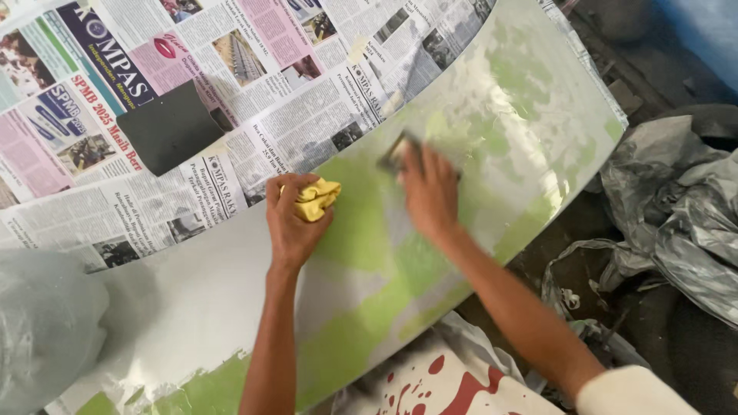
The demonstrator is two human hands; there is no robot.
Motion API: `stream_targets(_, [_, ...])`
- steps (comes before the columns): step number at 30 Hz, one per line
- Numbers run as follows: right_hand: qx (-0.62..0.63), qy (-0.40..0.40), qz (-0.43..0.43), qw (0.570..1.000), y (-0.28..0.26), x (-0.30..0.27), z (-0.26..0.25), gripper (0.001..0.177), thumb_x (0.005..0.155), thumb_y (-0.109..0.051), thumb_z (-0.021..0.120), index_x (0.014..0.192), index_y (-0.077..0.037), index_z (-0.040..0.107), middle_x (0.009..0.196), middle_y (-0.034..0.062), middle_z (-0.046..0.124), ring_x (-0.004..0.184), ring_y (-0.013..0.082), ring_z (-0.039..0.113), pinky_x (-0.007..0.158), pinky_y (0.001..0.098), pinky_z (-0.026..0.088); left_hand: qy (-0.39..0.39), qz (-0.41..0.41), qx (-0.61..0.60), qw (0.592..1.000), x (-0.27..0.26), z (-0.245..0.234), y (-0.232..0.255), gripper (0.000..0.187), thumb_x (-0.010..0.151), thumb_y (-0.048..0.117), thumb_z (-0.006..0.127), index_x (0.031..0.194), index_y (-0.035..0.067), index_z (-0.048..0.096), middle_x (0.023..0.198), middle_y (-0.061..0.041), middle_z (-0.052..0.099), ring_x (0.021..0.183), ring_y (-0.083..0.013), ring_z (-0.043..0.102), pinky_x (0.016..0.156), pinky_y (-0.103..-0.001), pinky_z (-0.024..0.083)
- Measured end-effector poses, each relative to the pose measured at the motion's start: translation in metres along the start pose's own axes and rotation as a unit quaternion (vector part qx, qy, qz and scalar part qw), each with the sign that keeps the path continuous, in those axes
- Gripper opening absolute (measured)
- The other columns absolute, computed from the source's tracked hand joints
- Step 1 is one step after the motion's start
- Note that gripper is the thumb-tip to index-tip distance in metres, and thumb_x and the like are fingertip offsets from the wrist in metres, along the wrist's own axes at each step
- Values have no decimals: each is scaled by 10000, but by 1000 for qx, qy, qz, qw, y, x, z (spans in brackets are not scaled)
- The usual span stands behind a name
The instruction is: The person sands a large, curved, light-green surface using a sanding block held in the right hand while wiping the surface with a yellow cloth in the left hand. The person repeatedly rubs the sanding block over the surface and occasionally wipes away residue with the cloth.
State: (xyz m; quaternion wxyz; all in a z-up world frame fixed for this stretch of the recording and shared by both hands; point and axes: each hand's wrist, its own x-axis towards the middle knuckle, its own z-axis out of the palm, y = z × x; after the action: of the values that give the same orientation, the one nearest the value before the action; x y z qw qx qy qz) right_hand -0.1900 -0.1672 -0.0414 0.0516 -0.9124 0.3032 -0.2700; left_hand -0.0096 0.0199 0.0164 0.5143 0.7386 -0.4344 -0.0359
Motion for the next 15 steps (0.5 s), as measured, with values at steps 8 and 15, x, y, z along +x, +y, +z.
stream_targets(8, [-42,18,35,998,26,-2,-15,501,1012,-268,660,1424,2,566,1420,268,524,1252,431,499,1063,565,378,-107,-38,251,961,-24,-55,41,803,532,251,993,1267,122,697,1489,-167,410,1432,-461,279,1120,-552,259])
stream_targets(15, [-74,65,112,989,72,-15,-25,501,1084,-276,632,1494,2,556,1450,269,517,1299,453,477,1080,574,382,-154,14,59,986,-22,52,40,772,855,320,814,1512,92,480,1649,-176,346,1575,-406,230,1258,-526,236])
